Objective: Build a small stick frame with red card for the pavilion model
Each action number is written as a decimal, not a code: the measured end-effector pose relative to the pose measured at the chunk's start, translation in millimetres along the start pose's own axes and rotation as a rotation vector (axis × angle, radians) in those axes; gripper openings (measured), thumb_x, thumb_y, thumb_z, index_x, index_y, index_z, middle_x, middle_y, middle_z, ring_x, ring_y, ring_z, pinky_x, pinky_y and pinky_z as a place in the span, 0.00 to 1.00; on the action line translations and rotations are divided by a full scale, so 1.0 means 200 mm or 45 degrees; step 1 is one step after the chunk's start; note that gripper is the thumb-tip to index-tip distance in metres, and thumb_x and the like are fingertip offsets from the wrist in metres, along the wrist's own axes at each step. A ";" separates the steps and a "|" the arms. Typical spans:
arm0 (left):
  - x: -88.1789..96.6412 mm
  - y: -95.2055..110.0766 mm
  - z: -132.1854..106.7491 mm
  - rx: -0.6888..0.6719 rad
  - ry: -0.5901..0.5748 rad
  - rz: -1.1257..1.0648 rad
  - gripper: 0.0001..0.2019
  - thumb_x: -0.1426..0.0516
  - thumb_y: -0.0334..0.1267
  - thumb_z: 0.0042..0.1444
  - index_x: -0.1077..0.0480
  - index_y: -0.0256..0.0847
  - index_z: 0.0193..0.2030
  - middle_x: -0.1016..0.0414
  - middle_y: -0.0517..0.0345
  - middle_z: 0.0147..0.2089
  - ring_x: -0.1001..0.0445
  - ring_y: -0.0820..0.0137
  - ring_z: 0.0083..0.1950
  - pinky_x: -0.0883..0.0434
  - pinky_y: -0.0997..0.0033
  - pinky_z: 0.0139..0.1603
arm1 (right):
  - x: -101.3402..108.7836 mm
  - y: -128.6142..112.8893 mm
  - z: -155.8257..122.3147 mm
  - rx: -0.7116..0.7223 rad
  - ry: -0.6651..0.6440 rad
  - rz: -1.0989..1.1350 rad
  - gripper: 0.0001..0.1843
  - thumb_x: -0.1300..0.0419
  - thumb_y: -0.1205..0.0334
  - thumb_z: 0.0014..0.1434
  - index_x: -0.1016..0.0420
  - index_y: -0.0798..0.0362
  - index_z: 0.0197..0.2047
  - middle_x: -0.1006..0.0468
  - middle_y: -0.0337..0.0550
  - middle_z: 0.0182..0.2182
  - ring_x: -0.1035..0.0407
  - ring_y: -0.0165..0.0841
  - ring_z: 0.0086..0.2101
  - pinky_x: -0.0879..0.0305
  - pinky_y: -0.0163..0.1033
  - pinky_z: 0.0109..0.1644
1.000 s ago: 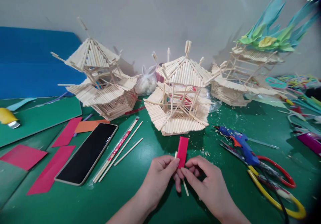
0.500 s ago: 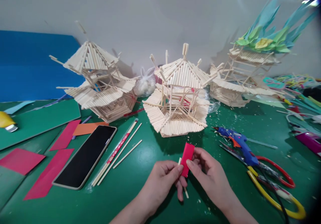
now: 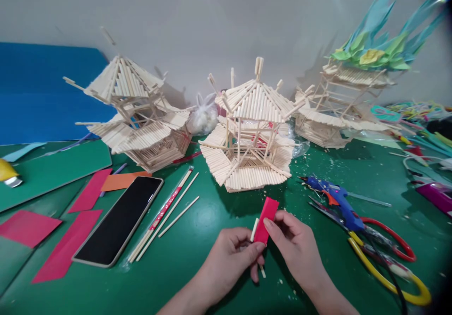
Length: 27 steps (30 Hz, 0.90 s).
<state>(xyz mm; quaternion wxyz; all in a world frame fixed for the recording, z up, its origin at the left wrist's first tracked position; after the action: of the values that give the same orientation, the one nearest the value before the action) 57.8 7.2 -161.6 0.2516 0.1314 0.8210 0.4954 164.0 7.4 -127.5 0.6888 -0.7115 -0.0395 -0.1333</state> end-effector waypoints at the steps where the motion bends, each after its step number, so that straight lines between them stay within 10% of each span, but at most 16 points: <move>1: 0.00 0.00 0.00 -0.008 -0.006 -0.002 0.14 0.43 0.43 0.48 0.34 0.32 0.22 0.32 0.60 0.19 0.35 0.80 0.15 0.41 0.80 0.19 | 0.00 0.00 0.00 -0.002 0.005 0.014 0.11 0.45 0.56 0.54 0.32 0.54 0.26 0.30 0.37 0.21 0.38 0.28 0.22 0.41 0.31 0.27; 13: 0.00 0.01 -0.01 -0.049 -0.028 0.024 0.15 0.45 0.43 0.50 0.34 0.32 0.22 0.31 0.59 0.20 0.36 0.80 0.16 0.41 0.80 0.19 | 0.00 0.01 -0.01 -0.035 0.074 0.092 0.12 0.45 0.55 0.54 0.31 0.54 0.25 0.30 0.36 0.19 0.39 0.27 0.20 0.41 0.30 0.23; 27: 0.06 0.06 -0.01 -0.109 0.185 0.108 0.12 0.44 0.41 0.50 0.31 0.31 0.26 0.31 0.59 0.21 0.35 0.79 0.16 0.39 0.78 0.20 | 0.00 -0.08 -0.05 0.330 0.064 -0.169 0.04 0.45 0.65 0.55 0.31 0.52 0.36 0.30 0.41 0.32 0.34 0.31 0.29 0.36 0.34 0.32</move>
<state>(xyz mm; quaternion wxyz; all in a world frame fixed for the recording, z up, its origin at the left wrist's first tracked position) 45.7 17.8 -153.7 0.1754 0.1189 0.8088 0.5486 159.7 -1.9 -112.4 0.7652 -0.6090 -0.0862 -0.1900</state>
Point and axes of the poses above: each hand's wrist, its own z-axis towards the middle knuckle, its own x-axis out of the back of the hand, y = z × x, the point moved 8 cm from there along z, towards the middle knuckle
